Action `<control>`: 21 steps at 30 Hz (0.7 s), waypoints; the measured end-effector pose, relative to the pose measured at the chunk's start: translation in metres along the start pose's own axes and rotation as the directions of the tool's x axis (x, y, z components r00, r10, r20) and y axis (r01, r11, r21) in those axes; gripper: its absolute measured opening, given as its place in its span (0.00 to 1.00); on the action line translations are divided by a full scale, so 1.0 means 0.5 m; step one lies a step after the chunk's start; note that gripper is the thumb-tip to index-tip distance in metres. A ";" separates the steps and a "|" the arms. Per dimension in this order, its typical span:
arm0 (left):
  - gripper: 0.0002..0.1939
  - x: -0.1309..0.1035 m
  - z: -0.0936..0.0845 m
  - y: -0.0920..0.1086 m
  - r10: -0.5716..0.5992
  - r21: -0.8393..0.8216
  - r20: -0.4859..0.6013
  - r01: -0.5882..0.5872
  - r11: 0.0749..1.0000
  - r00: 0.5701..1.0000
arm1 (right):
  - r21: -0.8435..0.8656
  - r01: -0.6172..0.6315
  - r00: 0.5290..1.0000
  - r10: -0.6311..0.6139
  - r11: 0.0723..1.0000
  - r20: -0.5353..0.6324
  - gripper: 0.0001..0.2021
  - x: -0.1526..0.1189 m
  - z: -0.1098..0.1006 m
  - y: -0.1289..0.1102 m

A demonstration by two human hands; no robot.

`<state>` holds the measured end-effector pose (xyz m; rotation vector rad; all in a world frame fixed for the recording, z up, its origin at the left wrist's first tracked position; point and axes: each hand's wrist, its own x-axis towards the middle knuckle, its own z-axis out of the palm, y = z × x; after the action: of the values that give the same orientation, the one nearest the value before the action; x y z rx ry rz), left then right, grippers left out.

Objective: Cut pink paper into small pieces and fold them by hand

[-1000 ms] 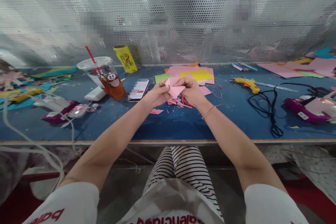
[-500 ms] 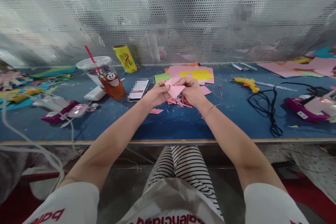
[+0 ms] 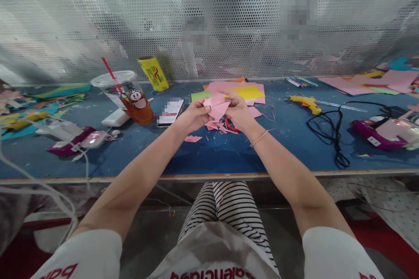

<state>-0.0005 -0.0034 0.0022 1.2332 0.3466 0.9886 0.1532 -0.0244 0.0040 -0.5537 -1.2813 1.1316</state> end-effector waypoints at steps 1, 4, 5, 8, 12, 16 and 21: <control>0.14 0.000 0.000 0.001 0.004 0.010 -0.002 -0.004 1.000 1.000 | -0.021 -0.003 1.000 0.003 1.000 0.021 0.23 0.001 -0.002 0.001; 0.14 0.001 0.000 0.002 0.021 0.053 0.000 -0.021 0.998 1.000 | -0.062 0.010 0.998 -0.006 0.998 0.063 0.25 0.005 -0.011 0.008; 0.14 0.002 0.000 0.002 0.036 0.087 -0.006 -0.035 0.996 0.999 | -0.067 0.022 0.997 -0.017 0.998 0.072 0.25 0.006 -0.014 0.011; 0.18 0.002 0.006 0.003 0.167 0.286 -0.082 -0.137 0.948 0.983 | -0.097 0.056 0.993 -0.045 0.994 0.113 0.23 0.009 -0.019 0.017; 0.22 -0.007 0.024 0.013 0.417 0.692 -0.099 -0.238 0.681 0.904 | -0.164 0.058 0.988 -0.034 0.985 0.148 0.25 0.007 -0.024 0.018; 0.09 -0.016 0.039 0.018 0.494 0.842 0.036 -0.293 0.453 0.869 | -0.127 0.008 0.994 0.006 0.992 0.110 0.23 0.007 -0.028 0.023; 0.09 -0.014 0.036 0.009 0.536 0.856 0.038 -0.304 0.417 0.843 | -0.031 -0.116 0.993 0.117 0.993 0.015 0.21 0.014 -0.025 0.026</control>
<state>0.0063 -0.0201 0.0106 2.1858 0.8047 1.5120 0.1596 -0.0098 -0.0070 -0.6500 -1.2960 1.2172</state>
